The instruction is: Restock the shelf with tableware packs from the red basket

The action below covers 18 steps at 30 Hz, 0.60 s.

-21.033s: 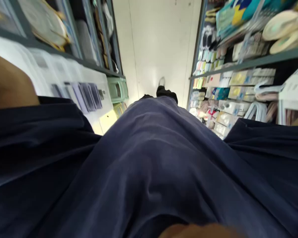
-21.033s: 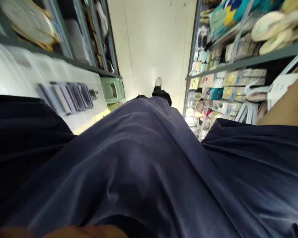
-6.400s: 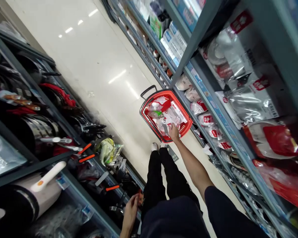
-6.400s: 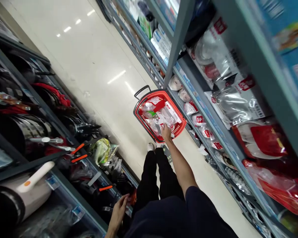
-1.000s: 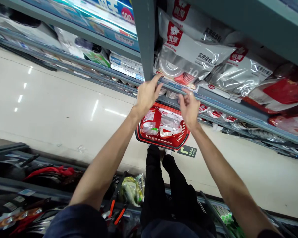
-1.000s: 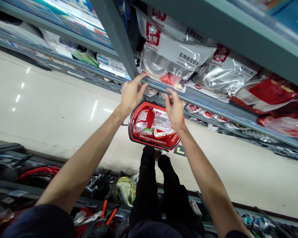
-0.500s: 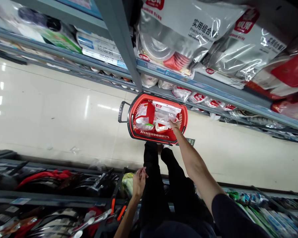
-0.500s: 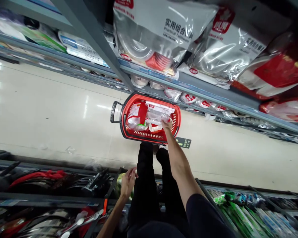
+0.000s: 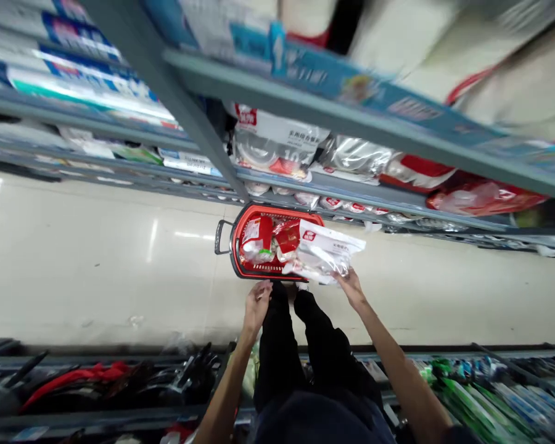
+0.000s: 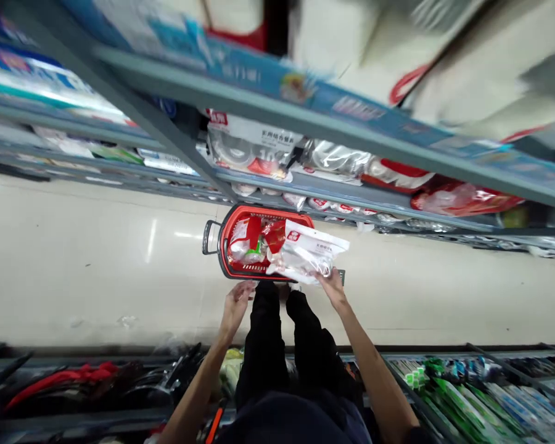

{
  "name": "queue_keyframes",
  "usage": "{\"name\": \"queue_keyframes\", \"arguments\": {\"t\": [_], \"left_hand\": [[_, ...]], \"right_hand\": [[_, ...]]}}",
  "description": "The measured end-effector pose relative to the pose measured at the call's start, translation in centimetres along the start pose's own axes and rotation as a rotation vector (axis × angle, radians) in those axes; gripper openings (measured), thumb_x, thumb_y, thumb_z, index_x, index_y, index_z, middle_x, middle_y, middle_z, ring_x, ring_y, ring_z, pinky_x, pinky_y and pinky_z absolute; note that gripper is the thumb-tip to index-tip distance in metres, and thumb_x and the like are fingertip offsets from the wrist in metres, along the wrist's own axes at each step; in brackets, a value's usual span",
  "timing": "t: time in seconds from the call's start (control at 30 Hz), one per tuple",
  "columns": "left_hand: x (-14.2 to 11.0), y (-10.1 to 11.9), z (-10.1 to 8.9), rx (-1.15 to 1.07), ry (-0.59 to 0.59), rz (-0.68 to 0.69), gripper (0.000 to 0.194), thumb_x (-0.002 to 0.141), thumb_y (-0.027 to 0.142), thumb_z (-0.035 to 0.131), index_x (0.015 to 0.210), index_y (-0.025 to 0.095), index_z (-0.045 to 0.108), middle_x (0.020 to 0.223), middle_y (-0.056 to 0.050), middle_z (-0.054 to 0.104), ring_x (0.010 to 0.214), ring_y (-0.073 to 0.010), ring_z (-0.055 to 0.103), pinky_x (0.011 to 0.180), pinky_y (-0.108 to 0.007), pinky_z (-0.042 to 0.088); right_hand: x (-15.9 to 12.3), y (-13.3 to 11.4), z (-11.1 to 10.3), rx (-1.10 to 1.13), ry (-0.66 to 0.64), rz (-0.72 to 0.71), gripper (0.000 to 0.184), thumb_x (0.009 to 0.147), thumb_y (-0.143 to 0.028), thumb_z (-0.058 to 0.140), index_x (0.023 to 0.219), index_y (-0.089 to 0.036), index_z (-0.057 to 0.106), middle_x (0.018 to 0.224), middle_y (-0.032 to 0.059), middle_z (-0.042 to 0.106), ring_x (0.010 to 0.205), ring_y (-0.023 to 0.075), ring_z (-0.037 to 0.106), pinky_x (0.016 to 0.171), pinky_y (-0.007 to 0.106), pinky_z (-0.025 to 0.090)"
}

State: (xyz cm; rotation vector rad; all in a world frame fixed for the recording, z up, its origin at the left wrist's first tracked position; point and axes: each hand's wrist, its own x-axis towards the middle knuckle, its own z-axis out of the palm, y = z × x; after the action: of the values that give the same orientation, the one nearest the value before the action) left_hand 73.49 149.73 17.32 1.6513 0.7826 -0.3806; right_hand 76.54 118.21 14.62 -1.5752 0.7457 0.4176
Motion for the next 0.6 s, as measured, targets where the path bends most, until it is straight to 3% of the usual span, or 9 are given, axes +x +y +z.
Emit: {"name": "queue_keyframes", "arguments": {"t": [0.07,0.13,0.2,0.27,0.37,0.47,0.6], "left_hand": [[-0.5,3.3,1.6,-0.003,-0.080,0.017,0.082,0.072,0.077,0.083,0.123,0.014,0.072,0.135,-0.021,0.072,0.126,-0.0337,0.068,0.100,-0.043,0.058],[-2.2,6.5,3.3,-0.036,-0.263,0.020,0.088,0.074,0.079,0.081,0.135,0.017,0.069,0.142,-0.020,0.070,0.133,-0.0351,0.066,0.108,-0.046,0.056],[-4.7,9.2,5.0,-0.084,-0.480,0.032,0.087,0.078,0.075,0.082,0.144,0.021,0.064,0.145,-0.017,0.069,0.135,-0.0346,0.066,0.111,-0.046,0.055],[-7.5,11.1,6.9,-0.097,-0.596,0.062,0.085,0.076,0.062,0.090,0.146,0.023,0.062,0.148,-0.015,0.067,0.138,-0.0342,0.064,0.116,-0.045,0.053],[-11.2,12.7,9.6,-0.078,-0.509,0.137,0.086,0.069,0.045,0.099,0.141,0.018,0.062,0.148,-0.015,0.067,0.138,-0.0340,0.063,0.118,-0.045,0.052],[-14.5,13.7,11.4,-0.112,-0.416,0.213,0.080,0.071,0.042,0.096,0.139,0.017,0.062,0.145,-0.015,0.068,0.131,-0.0314,0.067,0.113,-0.043,0.055],[-19.4,15.7,12.6,-0.136,-0.469,0.260,0.073,0.075,0.039,0.095,0.138,0.019,0.064,0.143,-0.012,0.070,0.120,-0.0267,0.072,0.104,-0.038,0.059]], "right_hand": [[-4.9,-1.3,-4.6,0.030,-0.055,-0.011,0.055,0.079,-0.053,0.088,0.119,-0.023,0.063,0.115,0.0113,0.080,0.106,0.0330,0.077,0.099,0.050,0.062],[-8.7,-2.4,-8.3,0.037,-0.145,-0.070,0.053,0.080,-0.054,0.087,0.120,-0.026,0.064,0.115,0.0095,0.080,0.107,0.0325,0.077,0.097,0.048,0.063],[-10.9,-3.3,-10.9,0.026,-0.189,-0.158,0.056,0.084,-0.054,0.085,0.128,-0.027,0.062,0.119,0.0088,0.078,0.108,0.0308,0.077,0.096,0.046,0.064],[-11.9,-4.0,-12.7,-0.016,-0.166,-0.229,0.064,0.086,-0.054,0.083,0.138,-0.026,0.057,0.122,0.0100,0.078,0.106,0.0301,0.077,0.095,0.045,0.064],[-12.4,-4.8,-14.8,-0.068,-0.131,-0.276,0.070,0.088,-0.055,0.080,0.143,-0.023,0.053,0.121,0.0127,0.078,0.100,0.0307,0.078,0.087,0.044,0.065],[-13.8,-5.6,-17.4,-0.015,-0.181,-0.355,0.065,0.092,-0.058,0.074,0.141,-0.021,0.056,0.120,0.0126,0.078,0.100,0.0296,0.077,0.084,0.042,0.065],[-16.5,-7.0,-21.0,0.144,-0.222,-0.374,0.056,0.093,-0.062,0.074,0.130,-0.022,0.065,0.128,0.0107,0.076,0.116,0.0272,0.073,0.094,0.036,0.062]]}}
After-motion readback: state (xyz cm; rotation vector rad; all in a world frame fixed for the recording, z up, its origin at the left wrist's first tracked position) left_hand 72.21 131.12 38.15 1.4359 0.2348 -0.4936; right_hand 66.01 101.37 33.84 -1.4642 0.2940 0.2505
